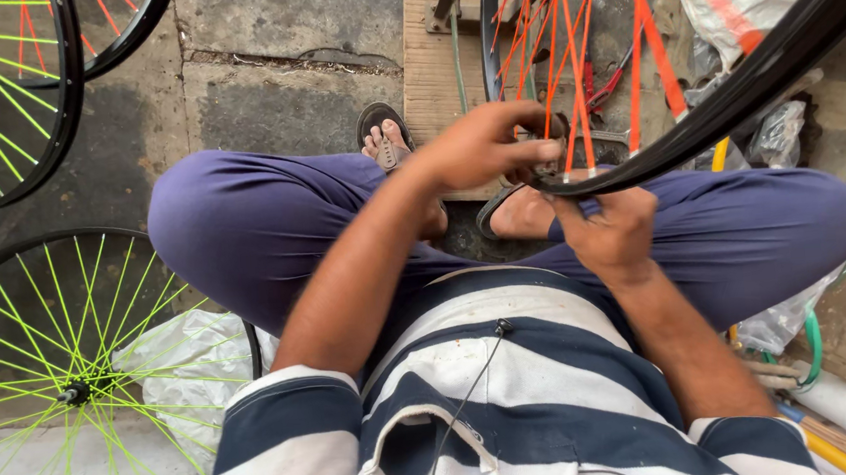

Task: The person sits on the floor in front of a bicycle wheel held in a truing stand. They spin the wheel, use a spoke wrench to turn spoke nipples around the rim, and re-spin the wheel to check alignment, working around the rim section by section.

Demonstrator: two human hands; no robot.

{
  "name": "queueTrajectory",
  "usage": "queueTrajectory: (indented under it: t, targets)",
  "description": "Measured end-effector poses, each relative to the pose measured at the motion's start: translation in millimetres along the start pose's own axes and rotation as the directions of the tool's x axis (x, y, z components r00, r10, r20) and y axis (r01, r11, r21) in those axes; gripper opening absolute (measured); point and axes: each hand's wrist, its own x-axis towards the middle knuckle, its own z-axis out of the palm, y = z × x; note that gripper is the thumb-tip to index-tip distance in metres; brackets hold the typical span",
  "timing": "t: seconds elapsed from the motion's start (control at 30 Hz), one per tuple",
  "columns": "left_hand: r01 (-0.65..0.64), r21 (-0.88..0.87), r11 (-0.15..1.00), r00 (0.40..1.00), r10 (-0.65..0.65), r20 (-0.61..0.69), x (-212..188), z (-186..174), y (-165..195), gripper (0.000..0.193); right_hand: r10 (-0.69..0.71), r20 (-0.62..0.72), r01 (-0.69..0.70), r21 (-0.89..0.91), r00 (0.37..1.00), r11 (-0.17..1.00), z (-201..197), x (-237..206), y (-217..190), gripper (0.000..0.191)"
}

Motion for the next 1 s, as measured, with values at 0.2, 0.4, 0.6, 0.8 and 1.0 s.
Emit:
queueTrajectory:
  t: [0.2,0.4,0.6,0.8,1.0]
  targets:
    - [-0.206,-0.357,0.911,0.941,0.284,0.182,1,-4,-11,0.039,-0.024,0.003,0.023,0.030,1.000,0.999,-13,-4,2,0.020]
    - [0.297,0.732,0.613,0.863,0.155,-0.480,15,36,12,0.053,-0.051,-0.008,0.050,-0.055,0.999,0.997,18,1,12,0.017]
    - [-0.128,-0.431,0.893,0.942,0.246,0.229,-11,3,14,0.051,0.028,-0.021,-0.028,0.035,0.999,0.999,-20,2,-14,0.018]
    - [-0.326,-0.222,0.919,0.934,0.350,0.075,8,10,-14,0.047,0.051,0.004,-0.051,0.113,0.999,0.992,-8,2,-10,0.016]
    - [0.263,0.659,0.704,0.835,0.177,-0.522,17,37,1,0.039,0.007,0.000,-0.007,-0.010,1.000,1.000,16,-2,11,0.016]
